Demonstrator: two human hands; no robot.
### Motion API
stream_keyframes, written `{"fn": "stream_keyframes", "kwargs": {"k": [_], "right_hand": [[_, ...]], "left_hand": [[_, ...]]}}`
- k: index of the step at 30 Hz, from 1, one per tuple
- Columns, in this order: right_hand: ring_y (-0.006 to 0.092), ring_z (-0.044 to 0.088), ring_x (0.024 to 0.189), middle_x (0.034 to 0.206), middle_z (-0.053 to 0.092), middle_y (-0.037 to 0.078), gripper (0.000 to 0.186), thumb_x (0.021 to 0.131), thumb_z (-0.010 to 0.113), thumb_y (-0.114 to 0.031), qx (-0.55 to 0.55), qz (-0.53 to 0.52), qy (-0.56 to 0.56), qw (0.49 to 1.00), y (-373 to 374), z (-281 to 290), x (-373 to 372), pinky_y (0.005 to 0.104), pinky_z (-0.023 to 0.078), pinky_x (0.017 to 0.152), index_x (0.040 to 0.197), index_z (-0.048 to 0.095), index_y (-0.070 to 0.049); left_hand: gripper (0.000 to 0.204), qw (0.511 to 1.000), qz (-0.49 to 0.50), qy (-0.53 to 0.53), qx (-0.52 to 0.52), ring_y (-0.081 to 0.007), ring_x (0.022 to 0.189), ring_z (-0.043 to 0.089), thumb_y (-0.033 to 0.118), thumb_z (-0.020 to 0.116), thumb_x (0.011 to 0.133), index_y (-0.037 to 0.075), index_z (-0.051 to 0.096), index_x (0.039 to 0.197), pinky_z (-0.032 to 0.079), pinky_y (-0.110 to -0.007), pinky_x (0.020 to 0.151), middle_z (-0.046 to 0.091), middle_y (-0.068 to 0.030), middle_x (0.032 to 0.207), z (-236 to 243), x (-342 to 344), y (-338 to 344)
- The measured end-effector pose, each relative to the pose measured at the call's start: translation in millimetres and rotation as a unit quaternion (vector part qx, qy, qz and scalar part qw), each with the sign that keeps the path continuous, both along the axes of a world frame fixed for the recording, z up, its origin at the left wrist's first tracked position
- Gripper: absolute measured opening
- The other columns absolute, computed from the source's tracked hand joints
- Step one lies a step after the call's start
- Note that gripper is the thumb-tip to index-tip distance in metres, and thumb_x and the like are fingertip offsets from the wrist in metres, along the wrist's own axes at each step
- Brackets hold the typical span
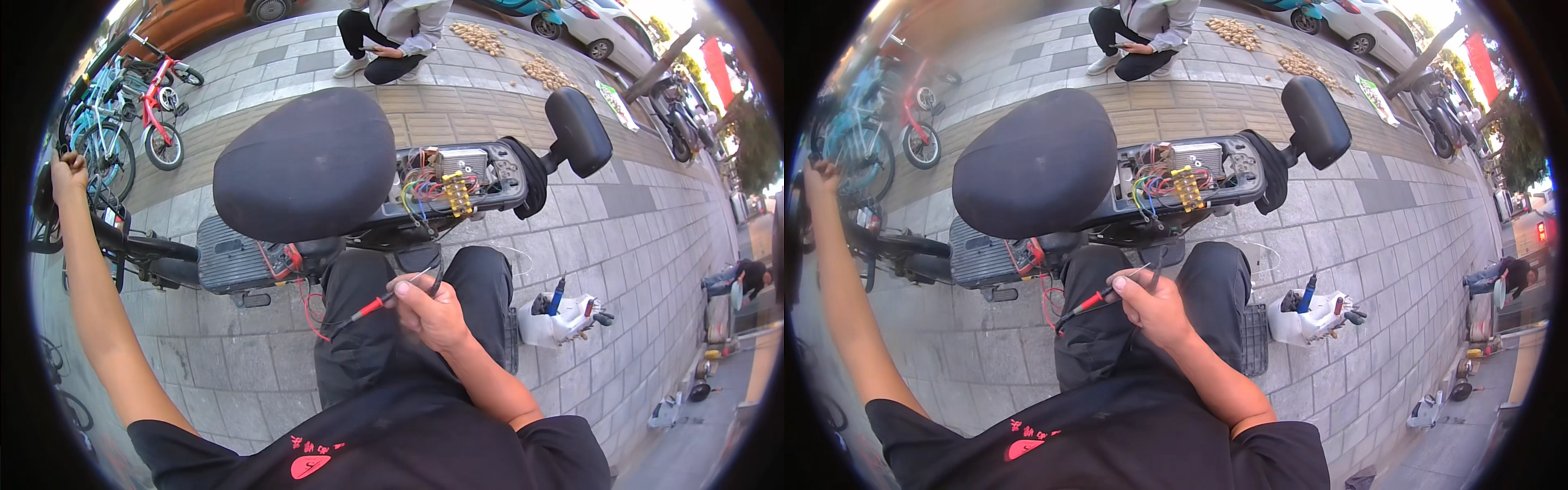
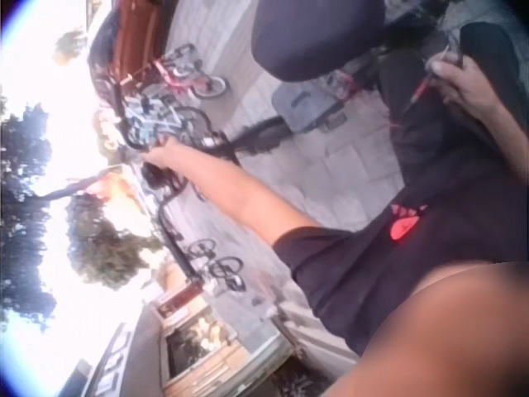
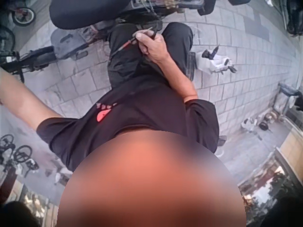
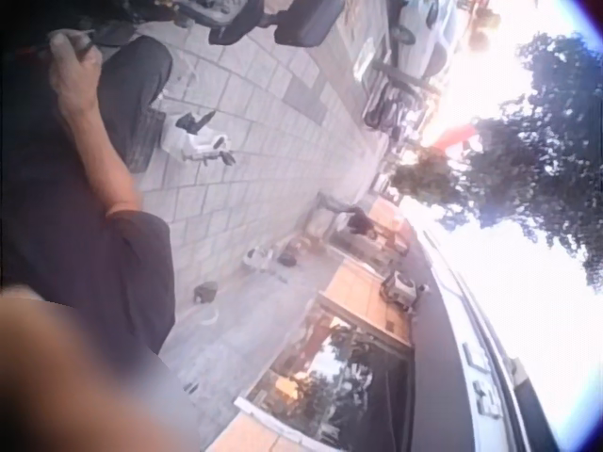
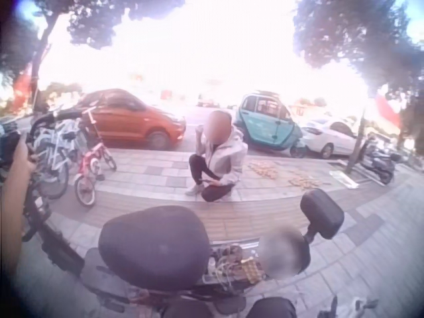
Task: The person uses a multimeter to test continuity on the wiring harness of an electric scooter's controller. They probe multiple points on the connector and wires, then lift the controller to inspect the wiring and connections.
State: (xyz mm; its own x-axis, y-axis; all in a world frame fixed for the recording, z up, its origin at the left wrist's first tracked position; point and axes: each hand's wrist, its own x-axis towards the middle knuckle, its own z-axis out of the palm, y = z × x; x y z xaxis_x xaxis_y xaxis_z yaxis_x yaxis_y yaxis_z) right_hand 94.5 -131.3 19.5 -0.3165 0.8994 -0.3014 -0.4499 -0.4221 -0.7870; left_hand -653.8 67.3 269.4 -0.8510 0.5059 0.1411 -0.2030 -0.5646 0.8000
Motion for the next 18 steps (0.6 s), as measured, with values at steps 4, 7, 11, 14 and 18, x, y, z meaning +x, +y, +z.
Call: {"fn": "stream_keyframes", "kwargs": {"k": [4,7,11,14,18], "right_hand": [[0.0050,0.052,0.062,0.100,0.078,0.011,0.028,0.111,0.074,-0.021,0.005,0.004,0.010,1.000,-4,-6,5,0.0229,0.040,0.055,0.124,0.074,0.003],[0.0050,0.050,0.061,0.099,0.078,0.010,0.026,0.111,0.074,-0.021,0.008,-0.004,0.004,1.000,-3,2,8,0.0237,0.039,0.055,0.124,0.076,0.002],[0.0050,0.048,0.060,0.097,0.078,0.009,0.025,0.110,0.074,-0.020,0.014,-0.009,-0.011,1.000,-6,2,13,0.0249,0.038,0.055,0.123,0.077,0.001],[0.0053,0.050,0.062,0.099,0.077,0.009,0.027,0.110,0.075,-0.022,0.019,0.005,-0.018,1.000,-7,5,16,0.0248,0.040,0.056,0.124,0.077,0.001],[0.0059,0.053,0.064,0.100,0.077,0.008,0.028,0.110,0.076,-0.023,0.024,0.023,-0.026,0.999,-8,6,24,0.0253,0.043,0.058,0.126,0.077,0.000]], "left_hand": [[0.024,0.996,-0.062,0.058,0.026,-0.0144,0.071,0.046,0.025,0.059,0.120,0.007,0.057,0.104,0.037,-0.031,0.060,0.048,-0.0013,0.083,-24,38,-30],[0.017,0.971,-0.147,0.186,0.038,-0.0152,0.076,0.052,0.022,0.063,0.115,0.004,0.065,0.116,0.042,-0.031,0.064,0.056,-0.0028,0.090,-48,187,-86],[0.032,0.834,-0.259,0.486,-0.046,-0.0202,0.086,0.068,0.018,0.083,0.095,0.004,0.071,0.121,0.053,-0.034,0.074,0.071,-0.0080,0.100,-133,386,-177],[0.060,0.712,-0.335,0.616,-0.042,-0.0256,0.099,0.078,0.024,0.099,0.082,0.004,0.074,0.133,0.058,-0.039,0.085,0.082,-0.0091,0.114,-179,473,-211],[0.056,0.743,-0.344,0.555,-0.148,-0.0292,0.098,0.078,0.027,0.097,0.088,0.003,0.075,0.133,0.059,-0.040,0.087,0.082,-0.0121,0.113,-211,543,-238]]}}
